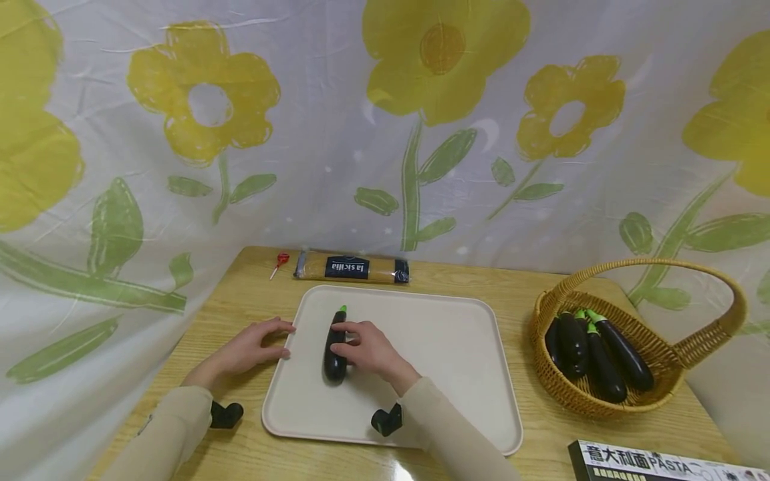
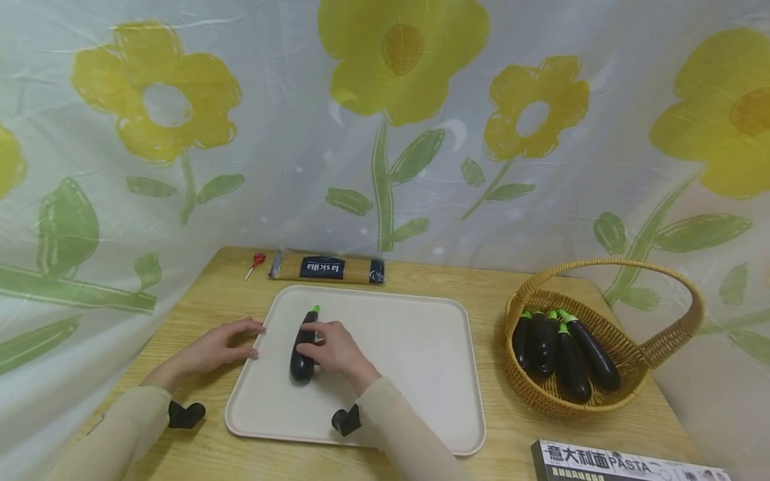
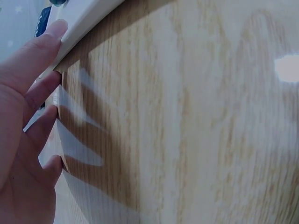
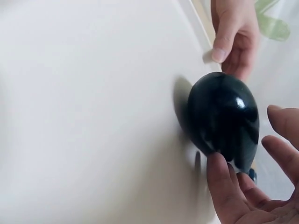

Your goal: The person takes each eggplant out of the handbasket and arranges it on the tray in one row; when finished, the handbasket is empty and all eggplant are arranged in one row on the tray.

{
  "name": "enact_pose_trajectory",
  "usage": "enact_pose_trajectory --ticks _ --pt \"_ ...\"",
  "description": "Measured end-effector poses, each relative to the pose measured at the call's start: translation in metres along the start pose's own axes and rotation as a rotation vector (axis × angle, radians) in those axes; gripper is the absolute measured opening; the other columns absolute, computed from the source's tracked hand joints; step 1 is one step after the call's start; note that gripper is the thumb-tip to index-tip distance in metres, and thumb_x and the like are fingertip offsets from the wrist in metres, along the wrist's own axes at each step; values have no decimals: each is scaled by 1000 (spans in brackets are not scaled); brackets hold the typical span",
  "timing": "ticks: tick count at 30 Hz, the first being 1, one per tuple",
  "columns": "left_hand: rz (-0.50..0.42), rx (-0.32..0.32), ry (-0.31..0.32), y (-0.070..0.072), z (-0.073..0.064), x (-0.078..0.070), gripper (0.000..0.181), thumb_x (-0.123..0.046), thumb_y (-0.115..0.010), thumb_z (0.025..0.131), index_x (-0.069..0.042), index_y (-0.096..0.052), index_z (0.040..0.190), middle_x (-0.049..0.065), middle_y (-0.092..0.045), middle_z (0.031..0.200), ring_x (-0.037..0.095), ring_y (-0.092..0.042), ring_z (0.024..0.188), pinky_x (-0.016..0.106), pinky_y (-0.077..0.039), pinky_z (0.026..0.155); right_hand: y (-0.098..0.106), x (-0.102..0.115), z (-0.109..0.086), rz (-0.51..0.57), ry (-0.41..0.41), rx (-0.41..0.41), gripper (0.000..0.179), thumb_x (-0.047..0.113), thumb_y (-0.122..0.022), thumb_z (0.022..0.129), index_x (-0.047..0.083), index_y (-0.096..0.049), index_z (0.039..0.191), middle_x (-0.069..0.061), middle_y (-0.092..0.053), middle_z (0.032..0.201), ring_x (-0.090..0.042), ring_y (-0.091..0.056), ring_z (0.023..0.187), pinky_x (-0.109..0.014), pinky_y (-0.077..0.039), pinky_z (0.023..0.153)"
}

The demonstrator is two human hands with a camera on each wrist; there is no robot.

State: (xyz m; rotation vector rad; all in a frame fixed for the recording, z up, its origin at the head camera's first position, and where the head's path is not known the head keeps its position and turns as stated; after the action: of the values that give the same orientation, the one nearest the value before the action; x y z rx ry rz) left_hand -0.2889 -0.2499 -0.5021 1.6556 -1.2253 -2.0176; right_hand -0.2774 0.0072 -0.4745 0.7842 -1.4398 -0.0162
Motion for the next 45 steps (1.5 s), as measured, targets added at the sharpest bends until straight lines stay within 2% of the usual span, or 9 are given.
enact_pose_trajectory --ticks 6,12,19,24,29,33,37,42,45 --pt "3 5 -9 0 -1 0 47 -31 -72 90 -9 -59 129 22 -49 142 49 -26 140 65 -21 112 15 -5 -16 73 -4 -19 43 27 -67 93 13 -61 133 -17 -48 136 -31 -60 117 -33 -56 82" --pt "8 4 -18 0 -1 -2 47 -31 -71 90 -8 -59 129 22 -49 142 49 -27 139 64 -21 112 45 -13 -43 83 2 -66 45 29 -67 94 14 -59 135 -17 -50 137 -28 -62 115 -37 -56 86" --pt "14 2 -29 0 -1 -2 47 -30 -71 90 -8 -59 129 22 -50 141 49 -27 139 64 -22 112 96 -27 -88 121 -4 -172 46 30 -68 94 15 -57 136 -14 -51 141 -30 -58 119 -41 -52 93" --pt "8 4 -22 0 0 0 46 -30 -71 90 -9 -59 129 22 -50 141 49 -27 139 65 -21 112 140 -38 -127 121 -32 -246 47 31 -66 94 14 -56 137 -11 -51 141 -28 -57 122 -40 -49 98" --pt "9 1 -20 0 0 0 45 -31 -71 90 -10 -60 128 23 -49 142 50 -27 139 65 -21 112 187 -46 -168 79 -108 -264 51 36 -61 97 11 -50 141 -15 -52 140 -28 -59 118 -36 -51 97" --pt "14 -8 -25 0 -2 0 44 -30 -71 90 -9 -60 128 23 -49 141 50 -28 138 65 -21 111 218 -51 -195 51 -172 -257 54 38 -58 98 10 -48 143 -17 -48 143 -19 -61 115 -29 -52 93" --pt "12 -7 -23 1 -3 0 44 -30 -71 90 -9 -60 127 23 -49 141 50 -29 138 65 -22 111 245 -56 -216 38 -169 -249 57 37 -53 101 4 -42 146 -22 -43 146 -5 -61 111 -27 -53 91" --pt "14 2 -13 1 -2 -1 44 -31 -71 91 -10 -60 128 23 -49 142 50 -28 139 66 -21 111 273 -65 -229 17 -134 -307 59 34 -49 104 -3 -35 147 -20 -39 147 6 -56 111 -24 -54 89" --pt "18 6 -12 1 -1 -1 45 -32 -70 91 -11 -59 129 22 -49 142 49 -28 139 66 -22 111 288 -70 -230 -13 -168 -360 65 38 -48 103 -4 -31 149 -21 -36 148 13 -53 106 -20 -53 87"
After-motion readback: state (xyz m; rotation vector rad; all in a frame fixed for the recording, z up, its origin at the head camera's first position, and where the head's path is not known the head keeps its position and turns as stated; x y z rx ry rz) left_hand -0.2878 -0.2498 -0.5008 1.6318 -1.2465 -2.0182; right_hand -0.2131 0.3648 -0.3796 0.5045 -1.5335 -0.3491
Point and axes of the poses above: each hand's wrist, its own z-axis towards the middle knuckle, its own y-axis out of the back of the hand, x = y × z, the point moved 4 cm from there along z, towards the middle knuckle
